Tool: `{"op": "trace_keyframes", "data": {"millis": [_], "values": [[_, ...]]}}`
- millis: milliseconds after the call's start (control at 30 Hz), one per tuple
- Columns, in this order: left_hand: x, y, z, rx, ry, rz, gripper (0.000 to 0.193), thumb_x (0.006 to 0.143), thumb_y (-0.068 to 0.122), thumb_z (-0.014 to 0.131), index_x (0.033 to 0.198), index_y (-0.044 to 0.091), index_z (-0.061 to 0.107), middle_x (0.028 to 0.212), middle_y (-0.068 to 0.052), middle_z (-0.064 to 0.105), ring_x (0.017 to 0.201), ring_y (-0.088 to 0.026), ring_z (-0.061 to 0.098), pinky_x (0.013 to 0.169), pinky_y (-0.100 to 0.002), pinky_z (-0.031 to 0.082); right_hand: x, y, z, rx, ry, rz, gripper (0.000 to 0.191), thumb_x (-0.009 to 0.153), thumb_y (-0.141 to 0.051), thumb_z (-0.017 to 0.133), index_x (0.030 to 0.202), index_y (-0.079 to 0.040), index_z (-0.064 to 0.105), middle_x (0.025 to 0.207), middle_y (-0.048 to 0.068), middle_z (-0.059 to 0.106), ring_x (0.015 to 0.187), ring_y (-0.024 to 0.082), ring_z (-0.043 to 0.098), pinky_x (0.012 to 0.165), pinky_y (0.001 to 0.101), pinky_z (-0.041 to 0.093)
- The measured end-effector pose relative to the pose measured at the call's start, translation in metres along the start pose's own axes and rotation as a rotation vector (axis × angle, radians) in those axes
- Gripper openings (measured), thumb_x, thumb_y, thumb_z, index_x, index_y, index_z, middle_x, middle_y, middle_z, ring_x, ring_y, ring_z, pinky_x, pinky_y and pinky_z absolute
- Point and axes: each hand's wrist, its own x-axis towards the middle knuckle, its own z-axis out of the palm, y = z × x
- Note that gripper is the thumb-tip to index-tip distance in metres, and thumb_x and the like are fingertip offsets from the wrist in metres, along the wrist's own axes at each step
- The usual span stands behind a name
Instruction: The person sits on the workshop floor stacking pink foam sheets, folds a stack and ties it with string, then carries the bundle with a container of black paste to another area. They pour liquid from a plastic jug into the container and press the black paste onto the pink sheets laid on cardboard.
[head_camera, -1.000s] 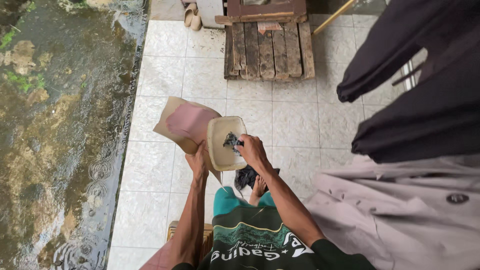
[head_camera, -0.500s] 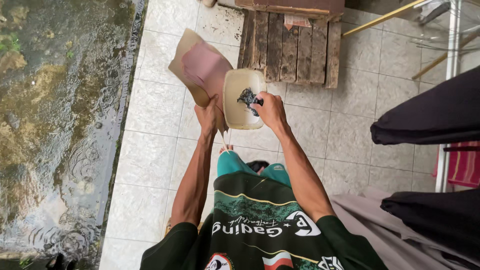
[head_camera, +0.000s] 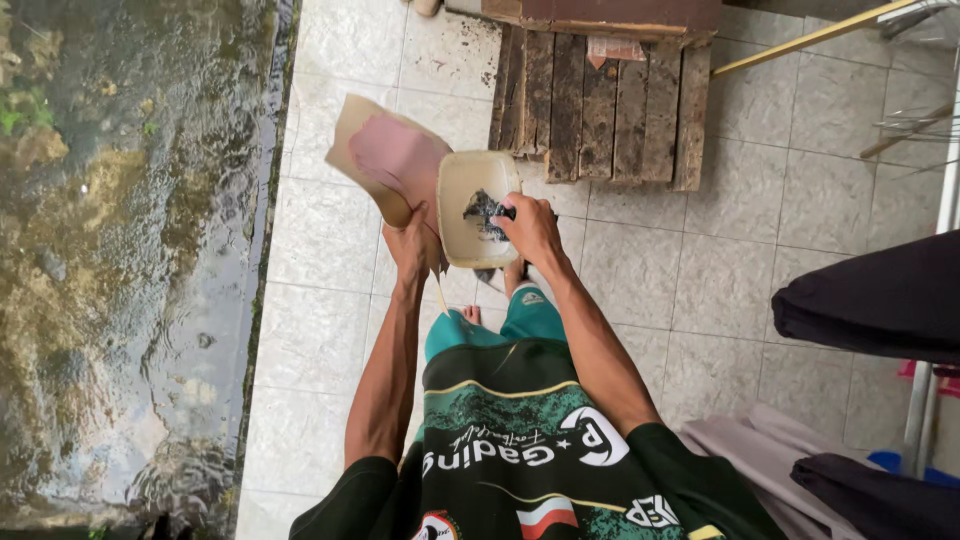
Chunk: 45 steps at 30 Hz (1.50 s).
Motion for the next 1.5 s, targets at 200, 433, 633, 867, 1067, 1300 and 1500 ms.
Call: {"op": "trace_keyframes", "data": {"millis": [200,433,633,867,1067,1300,1500], "values": [[0.018,-0.033,0.019,0.073,-0.068,-0.133,0.018,0.093,0.007,0.073,0.104,-0.007,0.070,0.098,-0.005,0.073,0.088,-0.013,0.060,0.081,-0.029,0.050,0.003,0.023,-0.010,-0.028,0.047,0.079,0.032,0.080,-0.016,0.085,0.102,0.003,0.072,0.098,0.024,0.074,0.093,0.041,0.072,0.081,0.0451,0.057],[0.037,-0.092,0.094,0.220,-0.195,-0.193,0.015,0.089,0.010,0.077,0.095,-0.003,0.072,0.087,-0.003,0.072,0.082,-0.013,0.059,0.077,-0.030,0.049,0.011,0.090,-0.067,-0.059,0.155,0.199,0.032,0.079,-0.016,0.086,0.102,0.001,0.072,0.094,0.023,0.074,0.089,0.040,0.073,0.075,0.0447,0.057],[0.053,-0.166,0.194,0.103,-0.222,-0.319,0.022,0.088,0.009,0.076,0.106,-0.003,0.070,0.098,-0.006,0.071,0.089,-0.015,0.061,0.080,-0.031,0.050,0.050,0.196,-0.117,-0.049,0.206,0.288,0.029,0.081,-0.016,0.084,0.103,-0.001,0.073,0.092,0.022,0.075,0.085,0.036,0.075,0.073,0.0430,0.058],[0.102,-0.270,0.296,-0.094,-0.193,-0.329,0.032,0.088,0.011,0.075,0.115,-0.002,0.064,0.104,-0.006,0.069,0.093,-0.016,0.063,0.083,-0.031,0.053,0.117,0.358,-0.142,-0.132,0.268,0.297,0.030,0.080,-0.016,0.085,0.104,-0.002,0.074,0.091,0.021,0.074,0.081,0.037,0.073,0.070,0.0439,0.056],[0.128,-0.378,0.337,-0.255,0.007,-0.380,0.034,0.093,0.018,0.075,0.116,-0.003,0.061,0.098,-0.010,0.064,0.078,-0.019,0.054,0.065,-0.035,0.042,0.190,0.488,-0.144,-0.163,0.243,0.411,0.030,0.081,-0.021,0.086,0.103,-0.004,0.075,0.088,0.021,0.075,0.080,0.035,0.073,0.073,0.0436,0.055],[0.120,-0.469,0.307,0.859,-0.115,-0.154,0.050,0.083,0.019,0.076,0.122,-0.005,0.057,0.103,-0.025,0.070,0.091,-0.046,0.065,0.077,-0.052,0.051,0.243,0.581,-0.119,-0.125,0.203,0.505,0.034,0.081,-0.020,0.087,0.106,-0.002,0.073,0.096,0.020,0.075,0.088,0.034,0.073,0.079,0.0430,0.054],[0.056,-0.500,0.196,1.107,-0.233,-0.282,0.038,0.091,0.033,0.066,0.121,0.008,0.071,0.108,-0.020,0.076,0.102,-0.038,0.072,0.090,-0.047,0.058,0.243,0.636,-0.111,-0.033,0.090,0.298,0.041,0.086,-0.012,0.080,0.126,-0.005,0.071,0.112,0.020,0.074,0.103,0.030,0.072,0.092,0.0406,0.053]]}}
